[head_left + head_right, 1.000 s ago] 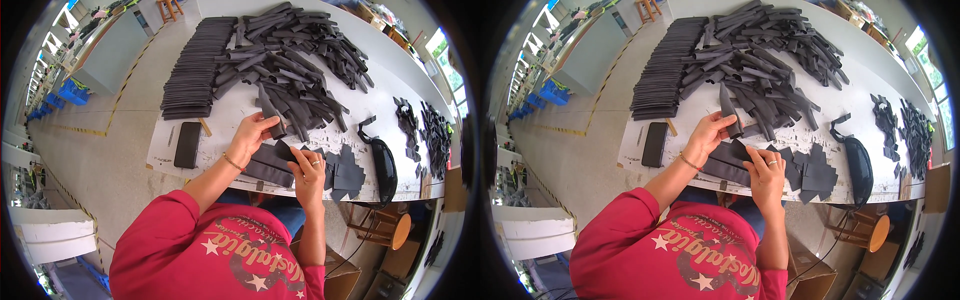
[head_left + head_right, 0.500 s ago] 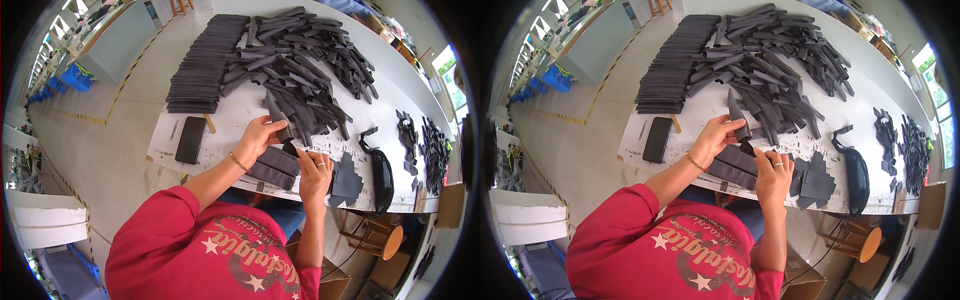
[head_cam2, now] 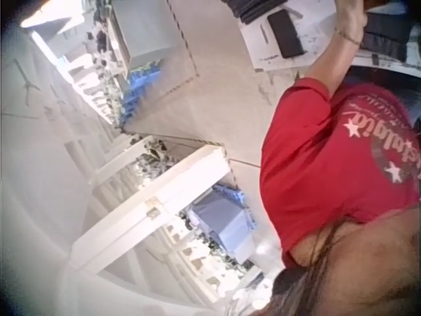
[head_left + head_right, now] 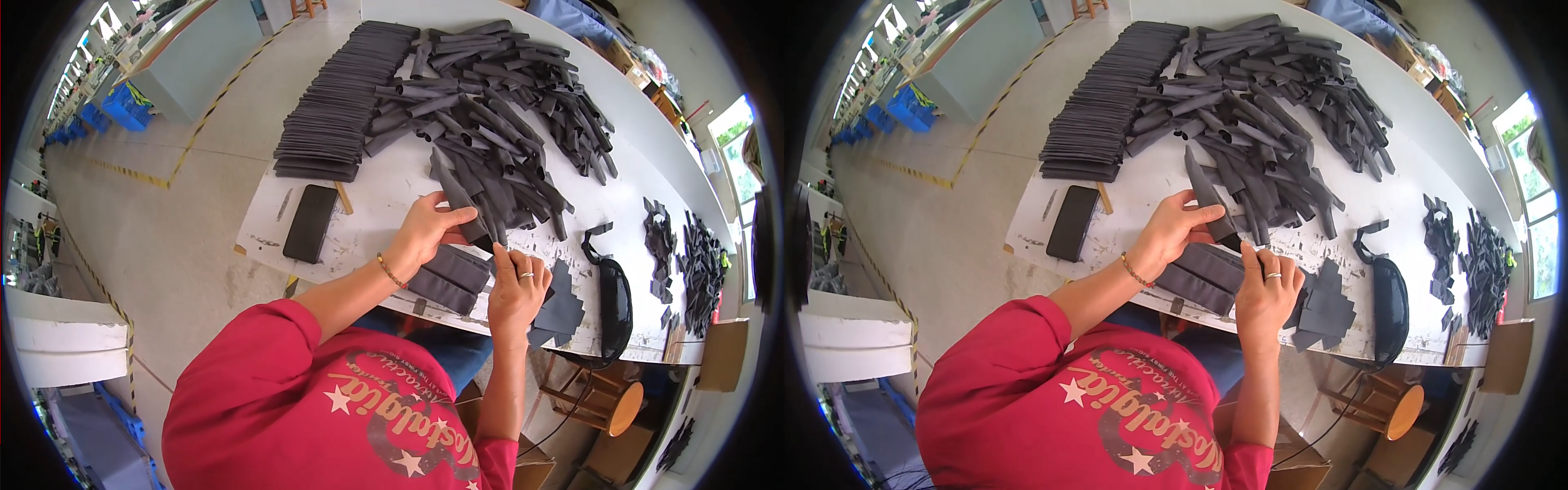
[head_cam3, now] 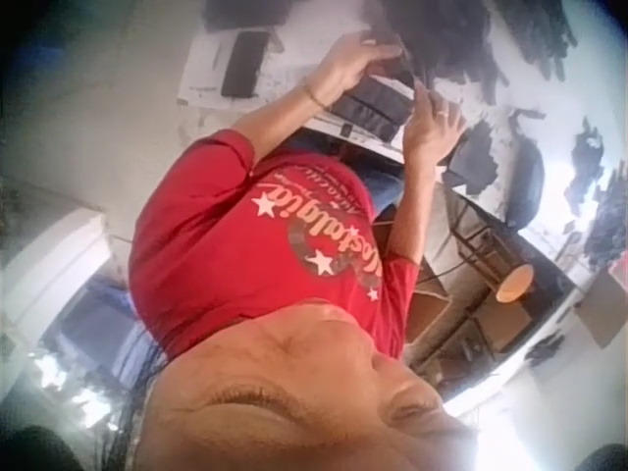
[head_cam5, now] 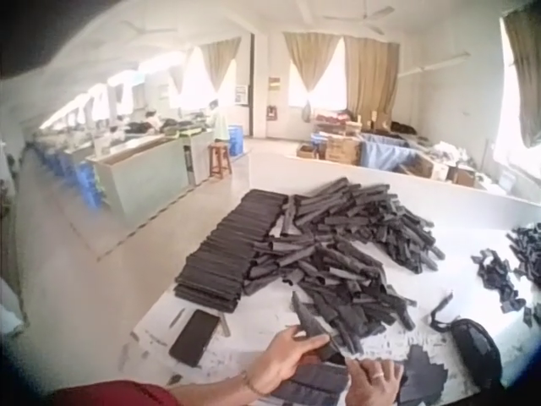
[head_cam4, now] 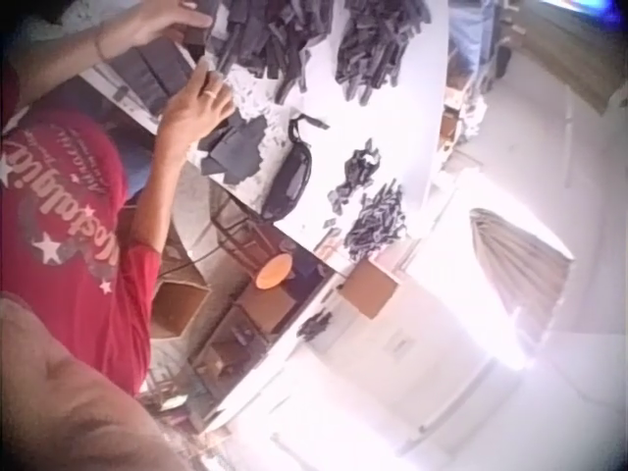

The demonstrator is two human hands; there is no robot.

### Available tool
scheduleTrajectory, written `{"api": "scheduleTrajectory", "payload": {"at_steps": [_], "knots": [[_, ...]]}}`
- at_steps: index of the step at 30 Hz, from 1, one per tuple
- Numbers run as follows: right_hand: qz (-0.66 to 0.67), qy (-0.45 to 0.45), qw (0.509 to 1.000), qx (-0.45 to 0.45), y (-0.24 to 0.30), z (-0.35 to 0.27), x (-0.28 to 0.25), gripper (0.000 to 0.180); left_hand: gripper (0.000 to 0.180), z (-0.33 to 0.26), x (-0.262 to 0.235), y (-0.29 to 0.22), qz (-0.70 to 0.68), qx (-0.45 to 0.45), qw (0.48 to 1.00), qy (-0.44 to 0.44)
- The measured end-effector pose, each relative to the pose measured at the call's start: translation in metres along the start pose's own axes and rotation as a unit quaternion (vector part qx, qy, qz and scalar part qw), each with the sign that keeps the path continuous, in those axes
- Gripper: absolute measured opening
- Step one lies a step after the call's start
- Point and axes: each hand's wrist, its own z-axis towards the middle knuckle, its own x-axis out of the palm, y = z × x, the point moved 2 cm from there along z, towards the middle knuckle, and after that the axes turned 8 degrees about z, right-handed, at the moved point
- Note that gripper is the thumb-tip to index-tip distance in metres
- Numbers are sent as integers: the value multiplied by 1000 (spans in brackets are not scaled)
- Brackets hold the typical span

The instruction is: Picking up, inspecting, and stacking small rectangular foam strips on a workbench.

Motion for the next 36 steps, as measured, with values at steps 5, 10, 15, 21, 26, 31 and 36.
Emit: {"api": "scheduleTrajectory", "payload": {"at_steps": [5, 10, 15, 21, 26, 31, 36], "knots": [[-8, -10, 1000, -3, 2, -3, 7, 32, 50, -11, 8, 0, 26, 75, 997, -13], [36, -39, 998, 30, 18, -6, 23, 43, 51, -24, 17, 8, 92, 196, 973, -77], [206, -73, 973, 74, 30, -21, 45, 39, 34, -16, 14, 14, -22, 119, 988, 98], [239, -60, 966, 73, 32, -10, 45, 33, 24, -18, 17, 17, -75, 75, 979, 175], [242, -2, 967, 75, 21, -24, 32, 29, 23, -17, 14, 11, -57, 141, 975, 161], [268, 28, 960, 73, 30, -3, 29, 26, 33, -27, 20, 20, -59, 82, 979, 175], [288, 38, 954, 74, 21, -14, 23, 19, 34, -30, 24, 26, -141, 33, 977, 156]]}}
